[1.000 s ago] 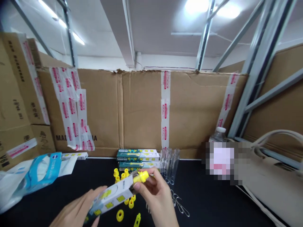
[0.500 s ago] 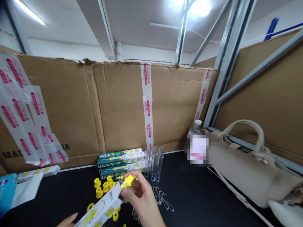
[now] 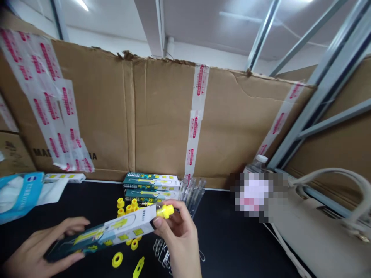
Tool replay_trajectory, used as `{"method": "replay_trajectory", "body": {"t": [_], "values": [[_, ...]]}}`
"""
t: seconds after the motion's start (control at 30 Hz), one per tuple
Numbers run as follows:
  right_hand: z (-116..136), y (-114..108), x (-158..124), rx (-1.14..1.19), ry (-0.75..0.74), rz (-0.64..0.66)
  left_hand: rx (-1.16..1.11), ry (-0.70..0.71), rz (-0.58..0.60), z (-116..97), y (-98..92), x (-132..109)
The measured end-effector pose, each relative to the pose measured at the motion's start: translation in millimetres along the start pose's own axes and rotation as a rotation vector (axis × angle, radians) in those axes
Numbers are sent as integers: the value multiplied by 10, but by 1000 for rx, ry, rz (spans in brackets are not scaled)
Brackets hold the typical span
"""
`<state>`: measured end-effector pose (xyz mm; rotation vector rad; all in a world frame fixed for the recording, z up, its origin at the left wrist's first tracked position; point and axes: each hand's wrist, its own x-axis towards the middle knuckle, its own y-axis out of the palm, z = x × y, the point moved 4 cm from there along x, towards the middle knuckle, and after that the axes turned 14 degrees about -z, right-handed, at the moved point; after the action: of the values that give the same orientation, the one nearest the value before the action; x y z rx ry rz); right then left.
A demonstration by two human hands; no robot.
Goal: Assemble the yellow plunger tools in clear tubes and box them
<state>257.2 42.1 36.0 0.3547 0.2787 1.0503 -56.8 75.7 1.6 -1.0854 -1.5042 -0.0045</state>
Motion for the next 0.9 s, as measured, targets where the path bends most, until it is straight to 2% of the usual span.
{"method": "replay_trajectory", "body": {"t": [0.1,0.17,0.3,0.4,0.53,0.77,0.9], "values": [[22,17,-30,-18,18,10,-41,-25,91,-98,-1,142],[33,16,-41,-44,-14,9,-77,-125,72,-147,-14,196],[31,-19,-23,-148,-202,19,-198,-309,65,-230,4,140],[22,-61,6,-241,-385,38,-178,-372,89,-253,12,45],[-13,-90,28,-389,-479,40,-139,-411,170,-233,-1,14],[-100,-36,-6,-456,-448,123,-107,-402,192,-251,-91,142],[-151,-48,10,-445,-407,148,-119,-369,238,-269,-31,120]]}}
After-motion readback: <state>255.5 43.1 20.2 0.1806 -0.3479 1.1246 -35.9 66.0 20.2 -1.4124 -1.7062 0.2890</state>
